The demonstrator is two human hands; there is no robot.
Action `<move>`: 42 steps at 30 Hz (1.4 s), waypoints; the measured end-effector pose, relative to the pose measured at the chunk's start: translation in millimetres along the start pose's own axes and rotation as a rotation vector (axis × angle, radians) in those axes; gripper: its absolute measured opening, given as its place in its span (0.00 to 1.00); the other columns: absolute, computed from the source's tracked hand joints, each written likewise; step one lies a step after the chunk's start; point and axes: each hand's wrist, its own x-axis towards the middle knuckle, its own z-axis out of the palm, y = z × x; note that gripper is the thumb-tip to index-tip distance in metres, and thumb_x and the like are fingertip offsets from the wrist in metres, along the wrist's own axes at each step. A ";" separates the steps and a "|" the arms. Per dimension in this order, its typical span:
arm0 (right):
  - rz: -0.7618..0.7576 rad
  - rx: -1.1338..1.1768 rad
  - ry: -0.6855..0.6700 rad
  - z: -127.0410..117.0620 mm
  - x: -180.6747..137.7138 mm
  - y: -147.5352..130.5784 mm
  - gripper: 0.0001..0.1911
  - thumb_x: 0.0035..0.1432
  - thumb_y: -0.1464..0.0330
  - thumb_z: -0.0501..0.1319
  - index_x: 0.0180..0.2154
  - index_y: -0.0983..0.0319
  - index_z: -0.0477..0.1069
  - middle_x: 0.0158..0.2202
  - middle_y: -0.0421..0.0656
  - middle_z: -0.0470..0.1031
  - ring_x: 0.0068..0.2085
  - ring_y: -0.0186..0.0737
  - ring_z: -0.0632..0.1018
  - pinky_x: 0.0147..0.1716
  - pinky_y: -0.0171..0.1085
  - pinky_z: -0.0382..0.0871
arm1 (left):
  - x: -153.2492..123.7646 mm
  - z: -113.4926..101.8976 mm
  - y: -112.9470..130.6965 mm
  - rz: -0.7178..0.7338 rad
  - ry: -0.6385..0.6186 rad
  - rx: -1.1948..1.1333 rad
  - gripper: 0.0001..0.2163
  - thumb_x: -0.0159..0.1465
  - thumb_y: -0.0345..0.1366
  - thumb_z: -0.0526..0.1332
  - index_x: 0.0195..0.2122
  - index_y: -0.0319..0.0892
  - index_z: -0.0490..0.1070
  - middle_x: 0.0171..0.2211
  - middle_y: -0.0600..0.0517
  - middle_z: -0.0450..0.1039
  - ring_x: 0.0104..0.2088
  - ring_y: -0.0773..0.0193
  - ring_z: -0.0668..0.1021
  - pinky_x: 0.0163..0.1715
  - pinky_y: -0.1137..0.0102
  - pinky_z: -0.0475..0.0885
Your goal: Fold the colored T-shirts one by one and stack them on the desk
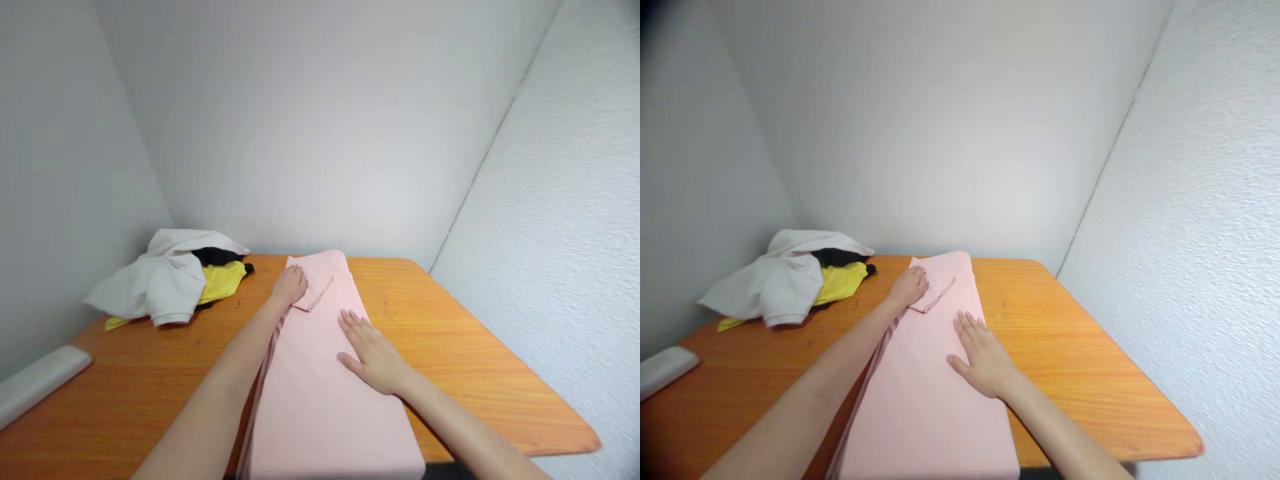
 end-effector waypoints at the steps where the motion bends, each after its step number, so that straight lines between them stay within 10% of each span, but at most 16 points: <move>1: 0.002 0.000 -0.002 -0.3 1.4 -1.0 0.39 0.67 0.47 0.43 0.69 0.64 0.39 0.69 0.48 0.36 0.69 0.48 0.43 0.67 0.51 0.43 | -4.1 -7.8 3.7 0.013 0.043 0.003 0.19 0.68 0.38 0.45 0.51 0.34 0.67 0.52 0.36 0.70 0.56 0.50 0.69 0.57 0.55 0.60; 9: -0.005 -0.007 -0.019 -1.2 2.9 -0.7 0.41 0.66 0.45 0.41 0.68 0.67 0.43 0.69 0.49 0.37 0.69 0.48 0.44 0.67 0.50 0.40 | -61.2 -69.0 22.1 0.279 0.179 0.013 0.15 0.66 0.32 0.51 0.52 0.40 0.68 0.56 0.44 0.67 0.58 0.56 0.67 0.60 0.59 0.58; 15: 0.002 -0.015 -0.018 -2.2 2.4 -3.0 0.42 0.66 0.45 0.41 0.68 0.70 0.45 0.69 0.51 0.40 0.69 0.48 0.45 0.67 0.49 0.41 | -123.5 -74.8 25.5 0.252 -0.121 -0.060 0.17 0.70 0.39 0.46 0.50 0.43 0.71 0.51 0.45 0.74 0.53 0.59 0.73 0.56 0.63 0.64; 22: 0.019 -0.014 -0.040 -10.3 1.8 -11.1 0.40 0.66 0.47 0.42 0.68 0.70 0.45 0.69 0.51 0.40 0.69 0.47 0.45 0.67 0.49 0.41 | -145.8 -56.6 24.3 0.047 -0.361 0.002 0.33 0.69 0.53 0.39 0.68 0.35 0.46 0.69 0.41 0.40 0.69 0.52 0.48 0.64 0.53 0.51; 27: 0.078 -0.015 -0.045 -21.7 -17.2 -16.1 0.36 0.68 0.51 0.42 0.67 0.70 0.49 0.68 0.51 0.44 0.68 0.48 0.47 0.66 0.48 0.43 | -149.9 -76.6 28.2 0.080 -0.347 0.039 0.29 0.69 0.49 0.42 0.66 0.37 0.53 0.68 0.40 0.48 0.68 0.53 0.52 0.66 0.51 0.43; 31: 0.024 0.021 -0.065 -39.4 -75.5 -16.8 0.36 0.68 0.50 0.44 0.67 0.66 0.50 0.68 0.49 0.46 0.68 0.47 0.50 0.67 0.49 0.43 | -188.5 -122.4 26.4 0.309 -0.297 0.000 0.23 0.70 0.45 0.44 0.63 0.44 0.60 0.65 0.46 0.59 0.65 0.58 0.60 0.66 0.57 0.48; 36: -0.141 -0.032 -0.029 -53.4 -155.7 -20.9 0.39 0.65 0.54 0.53 0.69 0.60 0.39 0.69 0.45 0.42 0.68 0.44 0.49 0.67 0.47 0.46 | -266.2 -171.2 32.8 0.727 -0.273 0.014 0.30 0.67 0.40 0.53 0.68 0.48 0.46 0.68 0.51 0.49 0.67 0.60 0.56 0.65 0.64 0.54; 42: -0.201 -0.315 0.158 -18.7 -165.5 -16.4 0.35 0.61 0.77 0.50 0.68 0.60 0.46 0.67 0.47 0.52 0.66 0.45 0.57 0.64 0.49 0.56 | -297.3 -138.8 35.5 0.841 -0.067 0.248 0.28 0.66 0.28 0.54 0.66 0.50 0.51 0.67 0.50 0.55 0.65 0.60 0.60 0.64 0.62 0.55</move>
